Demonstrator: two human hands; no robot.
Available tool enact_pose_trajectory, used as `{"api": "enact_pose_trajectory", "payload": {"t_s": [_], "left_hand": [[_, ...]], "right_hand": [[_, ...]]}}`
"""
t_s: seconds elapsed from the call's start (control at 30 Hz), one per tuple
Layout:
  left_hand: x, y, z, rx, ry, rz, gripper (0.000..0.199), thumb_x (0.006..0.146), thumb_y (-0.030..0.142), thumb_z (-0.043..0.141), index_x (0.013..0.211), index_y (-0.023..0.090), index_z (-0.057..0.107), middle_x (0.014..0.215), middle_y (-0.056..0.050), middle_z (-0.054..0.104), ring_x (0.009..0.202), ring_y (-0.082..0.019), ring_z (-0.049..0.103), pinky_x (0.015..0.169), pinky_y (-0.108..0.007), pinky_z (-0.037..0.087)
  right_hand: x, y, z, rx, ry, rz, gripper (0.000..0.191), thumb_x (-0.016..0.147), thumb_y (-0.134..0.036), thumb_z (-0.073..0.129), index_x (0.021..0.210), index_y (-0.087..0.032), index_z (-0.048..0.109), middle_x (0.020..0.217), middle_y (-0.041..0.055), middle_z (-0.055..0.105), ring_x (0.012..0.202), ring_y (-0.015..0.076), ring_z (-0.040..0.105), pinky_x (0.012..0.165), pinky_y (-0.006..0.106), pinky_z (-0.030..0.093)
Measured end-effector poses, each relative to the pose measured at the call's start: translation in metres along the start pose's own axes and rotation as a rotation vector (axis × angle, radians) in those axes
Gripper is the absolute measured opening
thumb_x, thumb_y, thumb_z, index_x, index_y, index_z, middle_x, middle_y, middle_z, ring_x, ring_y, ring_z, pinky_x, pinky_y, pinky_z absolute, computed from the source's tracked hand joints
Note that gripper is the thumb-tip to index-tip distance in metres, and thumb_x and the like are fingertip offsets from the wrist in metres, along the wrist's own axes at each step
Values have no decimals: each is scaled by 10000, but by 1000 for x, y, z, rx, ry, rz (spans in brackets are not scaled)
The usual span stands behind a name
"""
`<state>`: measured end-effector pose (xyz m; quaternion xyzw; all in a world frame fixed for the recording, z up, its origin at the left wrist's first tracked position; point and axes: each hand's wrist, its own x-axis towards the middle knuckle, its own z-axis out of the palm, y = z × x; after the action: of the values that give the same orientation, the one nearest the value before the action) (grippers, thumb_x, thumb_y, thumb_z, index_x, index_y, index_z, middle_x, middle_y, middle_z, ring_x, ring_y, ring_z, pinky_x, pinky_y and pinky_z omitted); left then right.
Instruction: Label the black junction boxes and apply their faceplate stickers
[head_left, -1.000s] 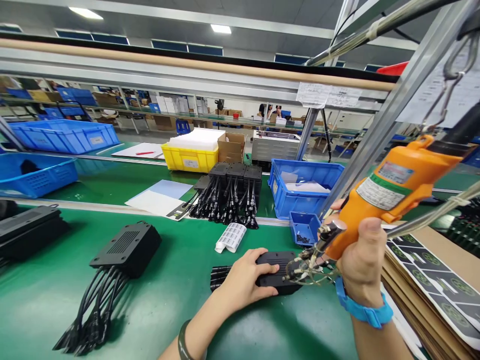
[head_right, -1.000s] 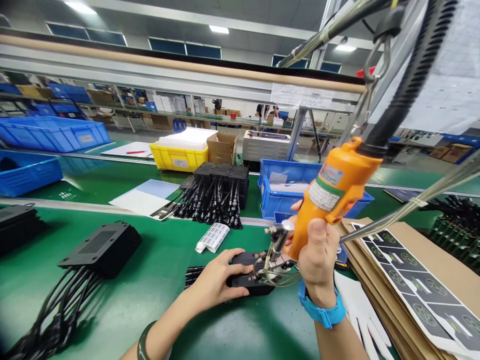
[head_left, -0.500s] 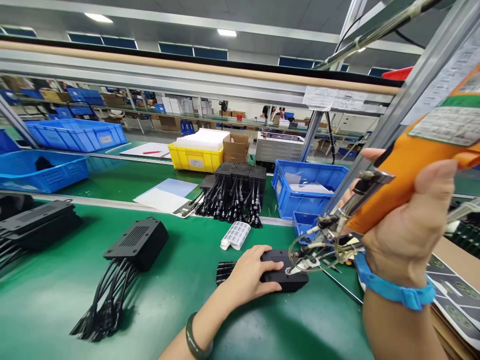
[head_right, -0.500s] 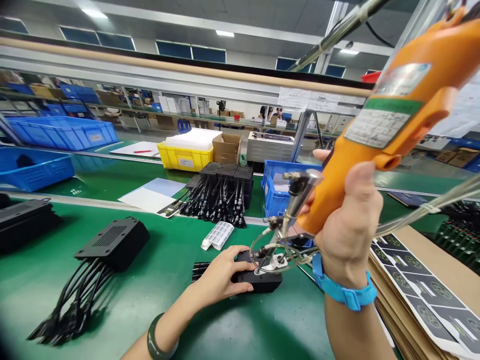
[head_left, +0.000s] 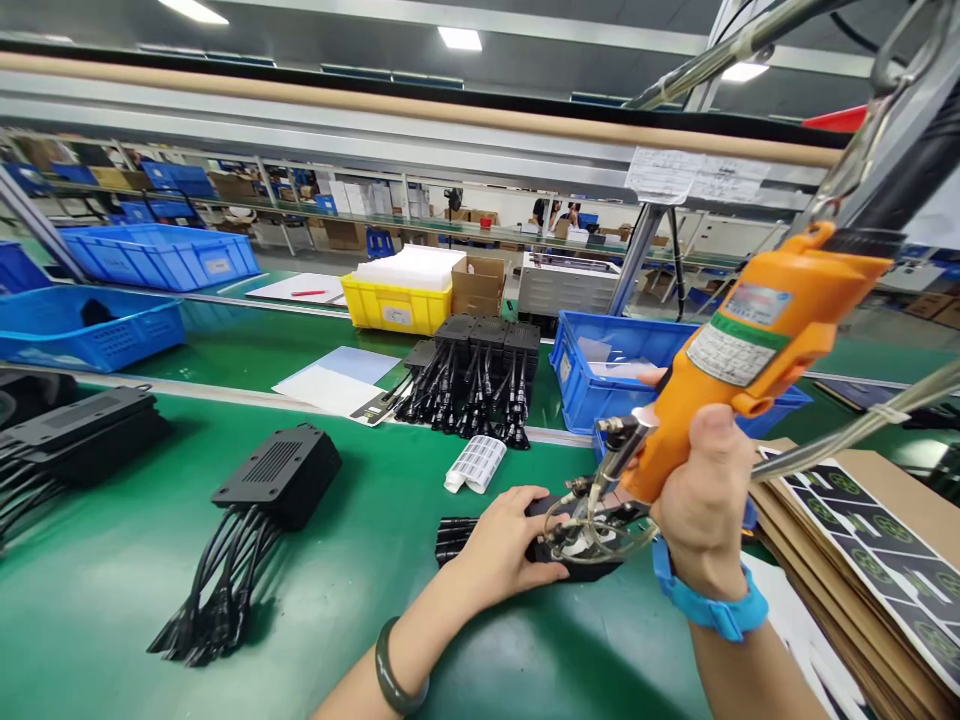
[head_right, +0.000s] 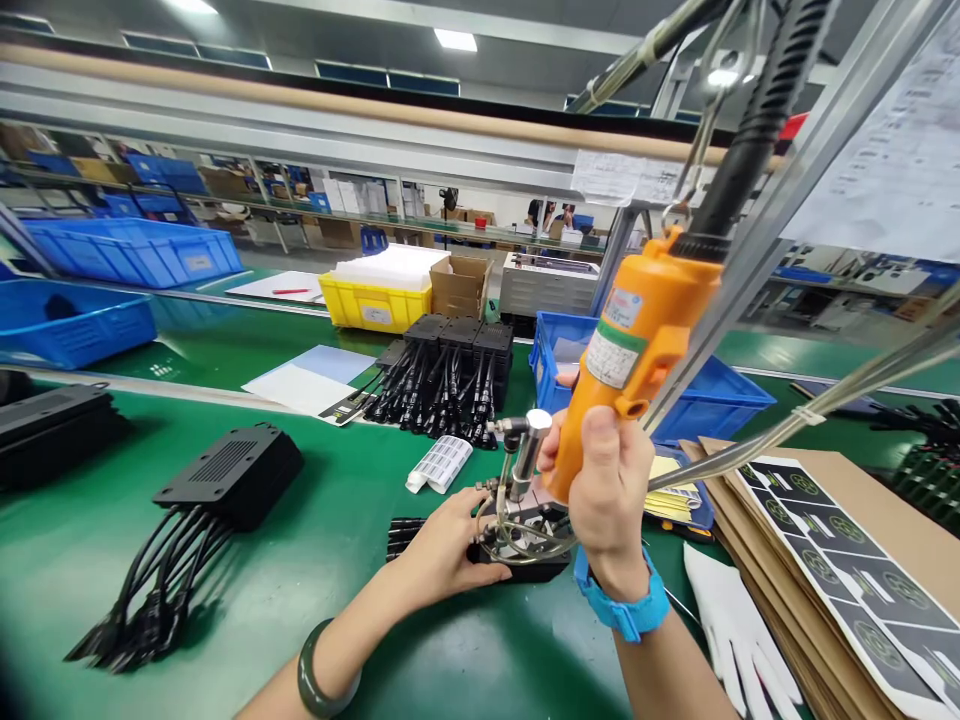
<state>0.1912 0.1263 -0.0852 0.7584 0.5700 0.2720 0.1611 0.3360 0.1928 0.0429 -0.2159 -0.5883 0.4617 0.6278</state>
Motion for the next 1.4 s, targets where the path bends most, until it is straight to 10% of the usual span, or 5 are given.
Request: {"api": "enact_pose_trajectory", "payload": {"t_s": [0.4,0.7,1.4], "left_hand": [[0,-6,6,-46,17,-4,480,707,457,801,1133,271,681,1325,-83,453,1151,-271,506,995,-405,472],[-6,1,-10,108,-3,50,573,750,506,754,1266,308,602,1384,-88,429,1275,-297,420,1084,-483,389],[-6,-1,-5,103,-18,4,642,721,511,776,1304,346,565,1325,-97,460,1188,-294,493,1015,-467,447]], "right_hand": [[-17,-4,-2,8,11,-80,430,868,-609,476,976,-223,632,594,-2,523,451,140,491,367,257,397],[50,-45,9,-5,114,-267,537,894,-607,428,1045,-160,683,558,-6,471,366,133,469,288,260,369],[38,32,11,-30,15,-116,363,893,-564,480,879,-244,649,577,3,548,392,145,491,325,259,394]]}}
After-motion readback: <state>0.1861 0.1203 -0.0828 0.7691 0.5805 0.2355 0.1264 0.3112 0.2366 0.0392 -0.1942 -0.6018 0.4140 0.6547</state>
